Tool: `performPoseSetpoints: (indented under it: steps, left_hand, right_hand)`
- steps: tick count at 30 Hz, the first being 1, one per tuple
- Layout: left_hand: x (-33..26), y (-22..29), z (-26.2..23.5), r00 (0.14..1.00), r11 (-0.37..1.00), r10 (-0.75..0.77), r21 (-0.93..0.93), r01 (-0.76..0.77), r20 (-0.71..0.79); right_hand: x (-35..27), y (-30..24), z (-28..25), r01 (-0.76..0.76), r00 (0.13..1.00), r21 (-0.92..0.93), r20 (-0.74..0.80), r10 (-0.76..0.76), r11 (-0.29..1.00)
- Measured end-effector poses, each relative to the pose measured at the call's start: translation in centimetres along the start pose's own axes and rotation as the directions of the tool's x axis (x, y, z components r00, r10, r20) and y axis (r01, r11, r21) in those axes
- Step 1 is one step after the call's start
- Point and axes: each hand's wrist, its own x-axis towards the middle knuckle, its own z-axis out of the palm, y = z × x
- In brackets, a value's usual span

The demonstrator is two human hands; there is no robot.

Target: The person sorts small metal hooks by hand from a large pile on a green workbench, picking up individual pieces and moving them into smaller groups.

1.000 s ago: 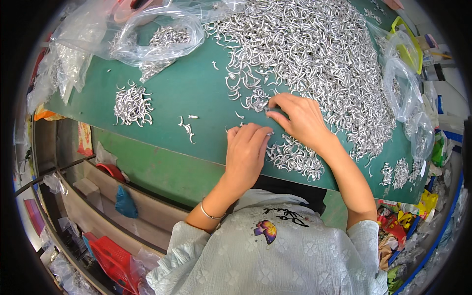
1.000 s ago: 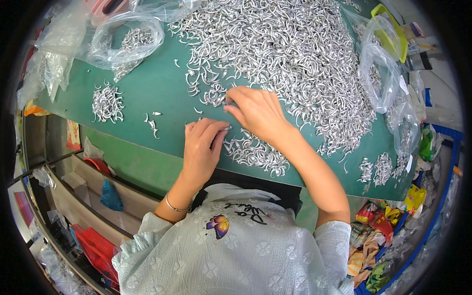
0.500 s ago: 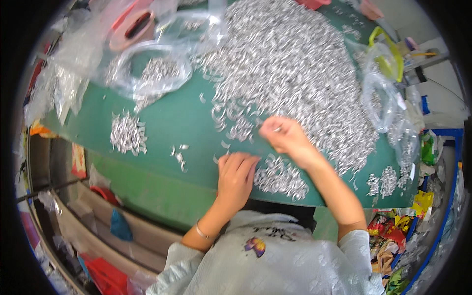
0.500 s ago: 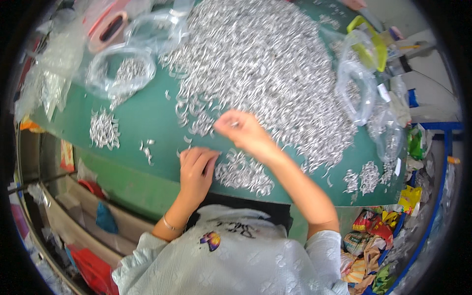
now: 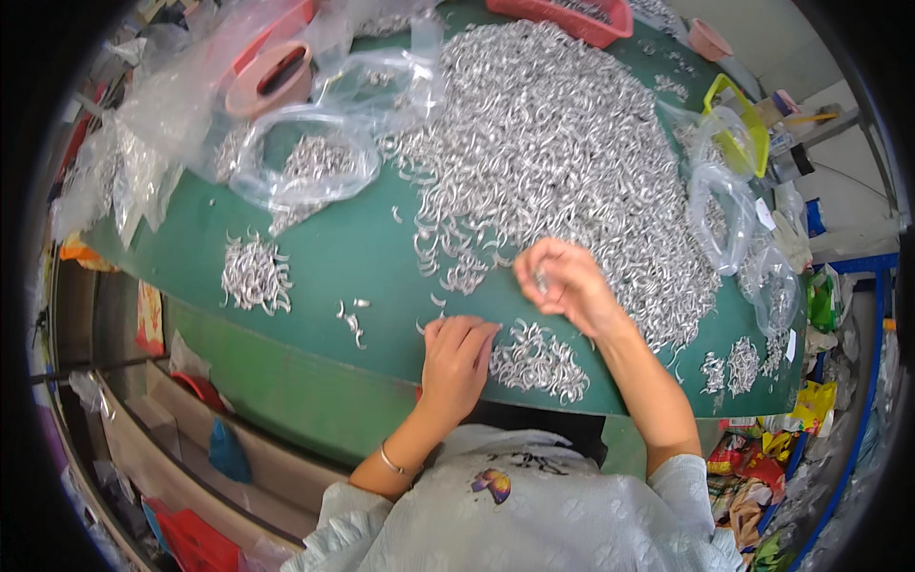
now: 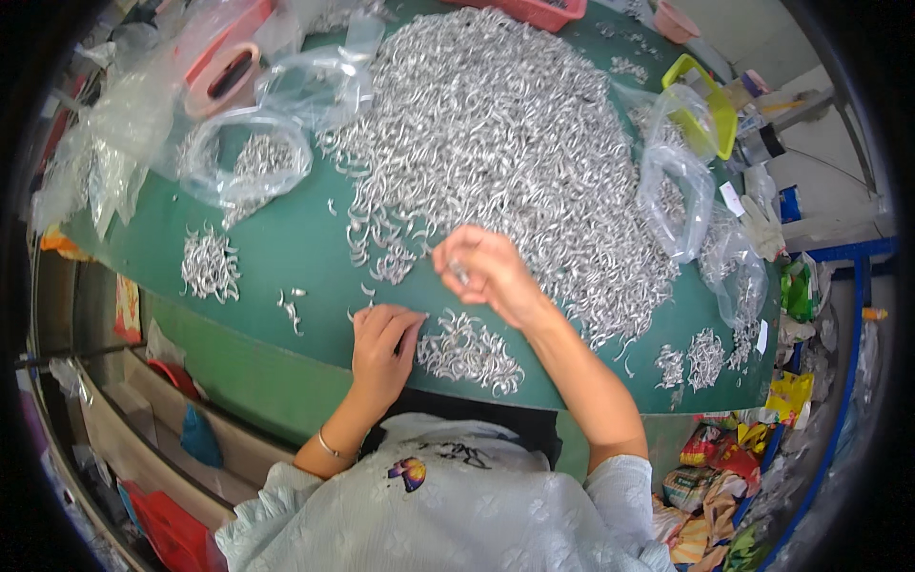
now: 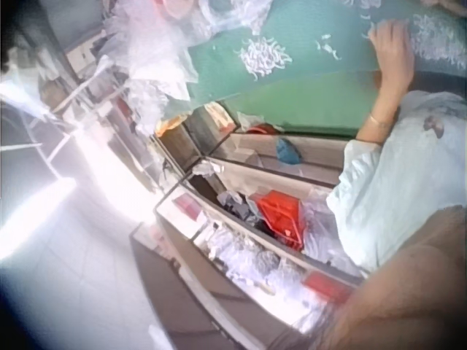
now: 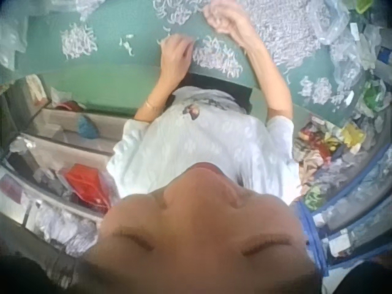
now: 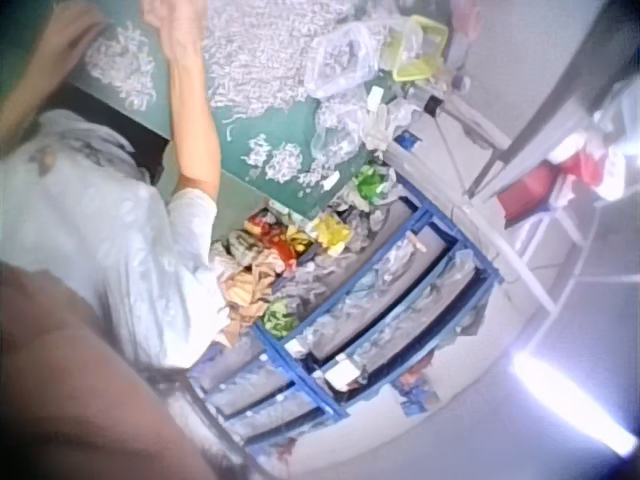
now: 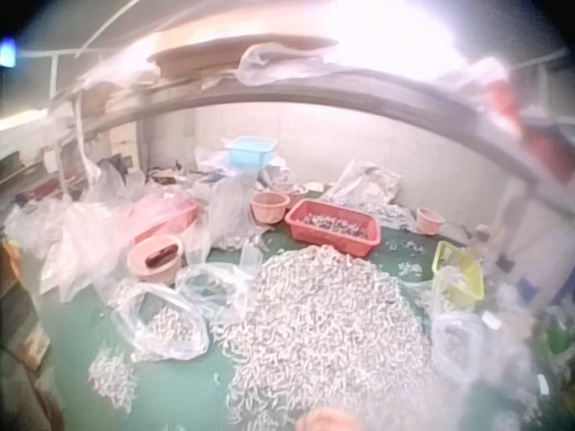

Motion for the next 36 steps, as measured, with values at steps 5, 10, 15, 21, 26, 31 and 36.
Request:
performPoseSetpoints:
  steps: [5, 10, 15, 21, 26, 31, 36]
  left_hand:
    - [-0.3, -0.3, 0.1, 1.000, 1.000, -0.003, -0.027, 0.003, -0.013]
    - [-0.1, -0.4, 0.2, 1.000, 0.999, -0.001, -0.036, 0.000, -0.025]
    - [0.0, -0.2, 0.2, 0.998, 0.999, -0.028, -0.031, 0.026, -0.057]
    - [0.0, -0.1, 0.0, 0.999, 0.998, -0.036, -0.045, 0.034, -0.032]
    - [0.1, -0.1, 0.2, 0.998, 0.999, -0.026, -0.040, 0.025, -0.050]
    - [0.0, -0.3, 0.2, 0.998, 0.999, -0.034, -0.041, 0.032, -0.053]
    - [0.1, -0.3, 0.3, 0.998, 0.999, -0.030, -0.037, 0.029, -0.046]
  right_hand:
    - [0.5, 0.3, -0.5, -0.018, 0.968, -0.235, -0.248, -0.042, 0.972]
    - [1.7, 2.0, 0.2, 0.139, 0.848, -0.987, 0.075, -0.525, 0.083]
    - [2.1, 2.2, 0.4, 0.152, 0.888, -0.986, 0.167, -0.428, -0.070]
    - [0.7, -0.2, -0.1, -0.156, 0.975, -0.240, -0.196, 0.109, 0.958]
    - [0.6, 0.9, 0.1, -0.081, 0.977, -0.836, -0.175, -0.123, 0.543]
    - [0.6, 1.0, 1.1, -0.007, 0.963, -0.960, -0.082, -0.258, 0.279]
    - [-0.2, 0.9, 0.9, -0.040, 0.950, -0.962, -0.121, -0.290, 0.271]
